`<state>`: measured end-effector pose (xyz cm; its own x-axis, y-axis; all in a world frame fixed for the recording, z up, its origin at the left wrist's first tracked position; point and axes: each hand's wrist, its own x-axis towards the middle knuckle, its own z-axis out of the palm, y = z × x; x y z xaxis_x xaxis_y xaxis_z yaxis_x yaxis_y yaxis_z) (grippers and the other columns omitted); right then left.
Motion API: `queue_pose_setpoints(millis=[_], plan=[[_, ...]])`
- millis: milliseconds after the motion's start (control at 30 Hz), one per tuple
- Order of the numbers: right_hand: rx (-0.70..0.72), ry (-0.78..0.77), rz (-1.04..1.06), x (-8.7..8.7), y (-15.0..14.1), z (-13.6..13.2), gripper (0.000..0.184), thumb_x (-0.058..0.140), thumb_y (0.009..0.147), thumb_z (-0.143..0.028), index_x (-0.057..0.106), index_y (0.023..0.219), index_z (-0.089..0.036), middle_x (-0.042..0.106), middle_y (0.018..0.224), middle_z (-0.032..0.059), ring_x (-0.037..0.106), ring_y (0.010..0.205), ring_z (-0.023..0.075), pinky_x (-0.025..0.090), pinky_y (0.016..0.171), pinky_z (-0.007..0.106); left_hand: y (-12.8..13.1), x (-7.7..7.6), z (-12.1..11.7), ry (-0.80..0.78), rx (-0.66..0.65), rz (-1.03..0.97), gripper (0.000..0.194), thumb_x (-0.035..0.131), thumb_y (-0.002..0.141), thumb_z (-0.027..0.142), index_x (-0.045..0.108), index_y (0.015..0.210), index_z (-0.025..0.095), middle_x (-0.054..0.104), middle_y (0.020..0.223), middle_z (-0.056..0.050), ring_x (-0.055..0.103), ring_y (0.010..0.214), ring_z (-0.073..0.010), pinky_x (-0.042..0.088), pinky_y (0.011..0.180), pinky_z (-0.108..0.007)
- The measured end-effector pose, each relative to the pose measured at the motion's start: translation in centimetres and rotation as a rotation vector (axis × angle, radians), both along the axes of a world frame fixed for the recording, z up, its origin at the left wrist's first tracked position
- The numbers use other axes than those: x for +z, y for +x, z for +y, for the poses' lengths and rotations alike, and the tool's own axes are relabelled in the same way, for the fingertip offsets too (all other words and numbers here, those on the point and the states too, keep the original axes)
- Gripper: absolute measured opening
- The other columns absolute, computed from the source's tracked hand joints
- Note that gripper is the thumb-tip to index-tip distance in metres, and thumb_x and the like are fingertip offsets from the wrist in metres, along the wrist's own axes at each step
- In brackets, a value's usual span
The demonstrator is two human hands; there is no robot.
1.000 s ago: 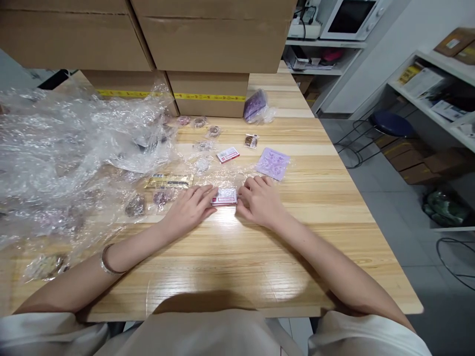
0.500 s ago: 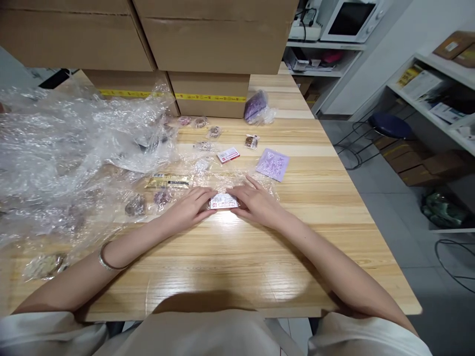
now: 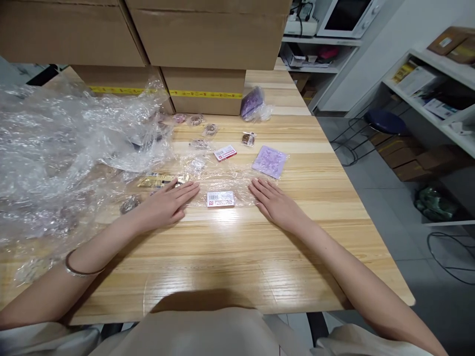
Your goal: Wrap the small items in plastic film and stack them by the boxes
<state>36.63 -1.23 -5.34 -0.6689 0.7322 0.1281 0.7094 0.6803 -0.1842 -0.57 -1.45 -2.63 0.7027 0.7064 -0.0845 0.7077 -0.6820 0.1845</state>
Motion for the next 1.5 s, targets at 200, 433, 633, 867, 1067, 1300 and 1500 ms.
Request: queue_pose_setpoints(millis=[200,433,633,867,1067,1300,1500], plan=[[0.149,0.047,0.138,0.8,-2.2,0.0,0.066,0.050,0.094,-0.020,0.028,0.156,-0.018,0.039,0.156,0.0118,0.030,0.147,0.0251,0.034,0.118,0.052,-1.9,0.5,0.9,-0.013,-0.026,-0.037,0.055,0.044,0.093,0.024,0.045,0.148,0.022,0.043,0.154,-0.004,0.037,0.145,-0.0184,0.017,0.124,-0.043],[0.093,-0.115,0.202,1.2,-2.8,0.6,0.042,0.042,0.102,-0.024,0.051,0.144,-0.027,0.057,0.142,0.0072,0.055,0.130,0.0219,0.048,0.109,0.045,-3.4,0.3,0.3,-0.070,0.008,-0.268,0.039,0.043,0.100,0.029,0.061,0.134,0.026,0.060,0.139,-0.003,0.050,0.136,-0.0199,0.033,0.119,-0.046],[0.061,-0.143,0.178,1.9,-1.0,-0.8,0.044,0.052,0.098,-0.027,0.054,0.142,-0.028,0.057,0.142,0.0082,0.057,0.128,0.0252,0.050,0.107,0.045,-4.2,0.5,-0.5,-0.182,0.106,-0.421,0.037,0.043,0.101,0.037,0.065,0.129,0.026,0.064,0.135,-0.004,0.055,0.131,-0.0214,0.042,0.113,-0.042],[0.113,0.018,0.153,1.0,-1.3,-1.3,0.036,0.046,0.100,-0.017,0.062,0.131,-0.024,0.069,0.127,0.0055,0.058,0.127,0.0230,0.052,0.106,0.043,-3.6,0.2,-0.5,-0.105,0.069,-0.353,0.036,0.046,0.101,0.039,0.064,0.130,0.026,0.063,0.136,-0.004,0.047,0.138,-0.0226,0.030,0.119,-0.049],[0.140,0.019,0.222,1.8,-0.9,-1.5,0.022,0.051,0.096,-0.018,0.070,0.107,-0.022,0.075,0.110,0.0093,0.070,0.108,0.0230,0.058,0.090,0.040,-3.7,1.1,-0.7,-0.279,-0.009,-0.375,0.033,0.046,0.101,0.041,0.070,0.121,0.029,0.068,0.129,-0.004,0.047,0.138,-0.0220,0.025,0.120,-0.051],[0.001,-0.102,0.145,3.5,-0.7,-2.2,0.020,0.048,0.089,-0.016,0.067,0.086,-0.019,0.073,0.078,0.0055,0.068,0.071,0.0198,0.050,0.066,0.030,-3.0,2.4,-1.5,-0.354,0.066,-0.361,0.038,0.042,0.102,0.045,0.075,0.107,0.029,0.069,0.127,-0.001,0.053,0.133,-0.0222,0.033,0.118,-0.044],[-0.350,-0.119,-0.089,2.6,-1.5,-1.8,0.019,0.046,0.090,-0.024,0.063,0.094,-0.021,0.073,0.072,0.0032,0.064,0.058,0.0219,0.035,0.052,0.029,-1.5,1.4,-1.7,-0.165,0.250,-0.303,0.044,0.039,0.102,0.044,0.070,0.082,0.021,0.072,0.106,-0.006,0.058,0.107,-0.0247,0.044,0.097,-0.044]])
